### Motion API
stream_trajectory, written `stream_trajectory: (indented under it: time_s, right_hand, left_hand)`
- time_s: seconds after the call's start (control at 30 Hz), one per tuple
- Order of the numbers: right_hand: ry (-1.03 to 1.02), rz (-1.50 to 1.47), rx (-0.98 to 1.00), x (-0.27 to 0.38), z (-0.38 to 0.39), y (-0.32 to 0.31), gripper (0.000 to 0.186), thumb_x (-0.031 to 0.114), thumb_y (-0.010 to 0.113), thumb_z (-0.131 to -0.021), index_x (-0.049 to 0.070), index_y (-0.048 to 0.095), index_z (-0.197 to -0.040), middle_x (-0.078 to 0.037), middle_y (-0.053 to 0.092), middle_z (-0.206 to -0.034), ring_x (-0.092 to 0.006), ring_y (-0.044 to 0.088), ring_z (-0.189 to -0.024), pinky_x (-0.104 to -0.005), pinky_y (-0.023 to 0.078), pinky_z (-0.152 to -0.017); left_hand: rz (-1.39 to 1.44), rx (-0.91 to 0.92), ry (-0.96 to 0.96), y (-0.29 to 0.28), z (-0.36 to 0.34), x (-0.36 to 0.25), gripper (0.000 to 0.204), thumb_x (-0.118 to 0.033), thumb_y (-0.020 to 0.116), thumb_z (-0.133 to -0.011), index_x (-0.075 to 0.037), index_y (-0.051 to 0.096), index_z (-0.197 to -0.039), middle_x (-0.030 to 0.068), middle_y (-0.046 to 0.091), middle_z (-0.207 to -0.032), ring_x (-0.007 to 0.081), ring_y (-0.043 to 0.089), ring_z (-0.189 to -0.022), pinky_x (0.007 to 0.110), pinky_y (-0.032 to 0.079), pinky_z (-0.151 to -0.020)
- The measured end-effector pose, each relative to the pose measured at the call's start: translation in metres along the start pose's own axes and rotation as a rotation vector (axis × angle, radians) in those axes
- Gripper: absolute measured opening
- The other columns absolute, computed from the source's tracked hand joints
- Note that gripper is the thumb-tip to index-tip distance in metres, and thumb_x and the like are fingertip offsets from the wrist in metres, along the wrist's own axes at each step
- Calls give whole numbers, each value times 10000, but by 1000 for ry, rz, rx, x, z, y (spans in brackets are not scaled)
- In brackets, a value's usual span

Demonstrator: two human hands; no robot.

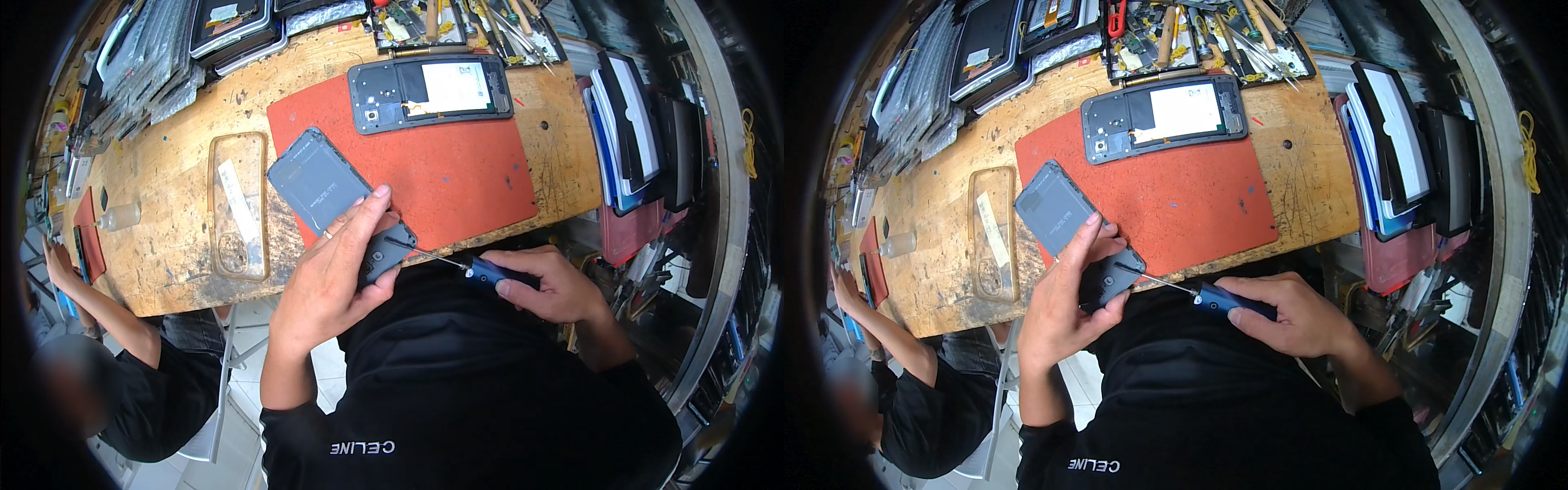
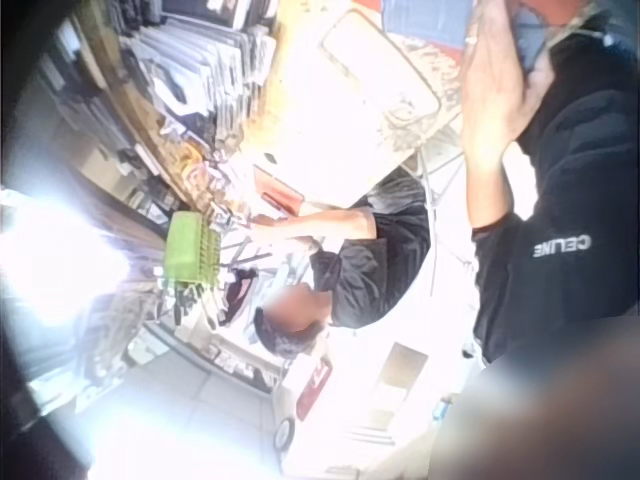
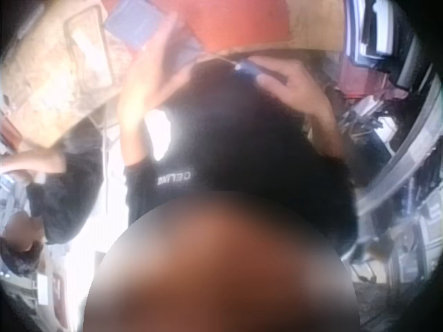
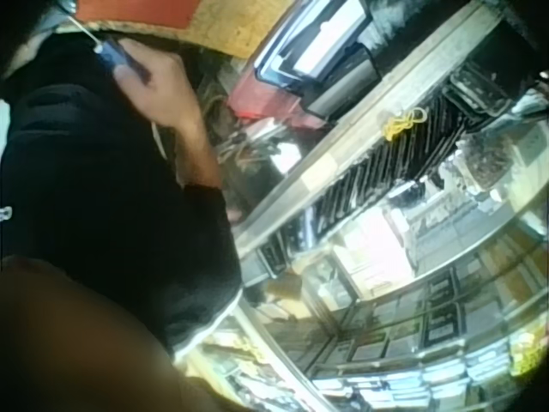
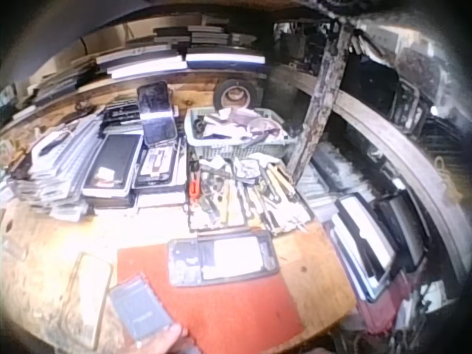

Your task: The person holds a smartphone, then uses a screwdriver to remove screws from a disassembled phone on a red mat. They also handle a phone back cover and continue unscrewing components on the workbench.

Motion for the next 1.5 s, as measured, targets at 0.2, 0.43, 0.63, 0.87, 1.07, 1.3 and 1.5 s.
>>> stream_trajectory:
  time_s: [0.2,0.43,0.63,0.87,1.07,1.3,1.5]
  right_hand:
    - [7,-3,-12,1,1,-4,498,187,696,-1035,-92,624,-1441,-249,784,-1075,-257,780,-891,-361,595,-807]
    - [-1,56,-18,2,7,-7,486,167,687,-1036,-85,622,-1447,-217,784,-1029,-227,763,-835,-336,581,-752]
    - [105,-74,-35,-3,16,-17,476,131,690,-1033,-87,618,-1449,-172,778,-982,-195,738,-795,-322,564,-722]
    - [-219,-50,-22,12,-2,-5,499,74,666,-1024,-60,589,-1498,-139,751,-959,-158,712,-766,-298,559,-717]
    - [-185,-44,51,18,-6,-3,500,129,704,-1015,-81,604,-1457,-219,772,-1158,-251,764,-974,-347,573,-896]
    - [-129,49,219,17,-21,37,482,149,691,-1032,-72,611,-1453,-223,759,-1085,-273,761,-935,-362,575,-843]
    - [-136,44,207,16,-19,44,479,155,682,-1046,-88,606,-1452,-217,756,-1069,-280,757,-921,-362,577,-829]
  left_hand:
    - [42,43,-4,-1,0,4,1016,13,857,-783,-16,346,-1660,223,750,-1268,379,701,-1293,449,537,-1101]
    - [97,146,33,-7,6,7,882,27,823,-819,5,423,-1604,205,723,-1336,411,680,-1294,489,519,-1159]
    - [-7,123,22,-20,27,6,872,-57,871,-797,-24,471,-1571,183,712,-1282,405,687,-1223,547,514,-1146]
    - [-443,-342,-391,2,29,-13,967,-397,966,-713,-59,542,-1514,262,500,-1390,436,507,-1249,556,420,-1049]
    - [-267,-231,-248,-15,53,0,842,-186,908,-728,-53,578,-1491,245,547,-1453,479,531,-1349,578,438,-1131]
    - [-173,-134,-217,-23,70,12,735,-195,936,-709,10,700,-1374,226,641,-1482,458,556,-1438,548,441,-1189]
    - [-169,-161,-193,-26,68,11,716,-194,936,-699,45,718,-1338,239,682,-1432,463,585,-1414,543,458,-1182]
Point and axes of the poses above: each hand's wrist, its own z-axis away from the middle knuckle, its own y-axis out of the palm, x = y × z, the point moved 7 cm from there along -z, towards the middle knuckle
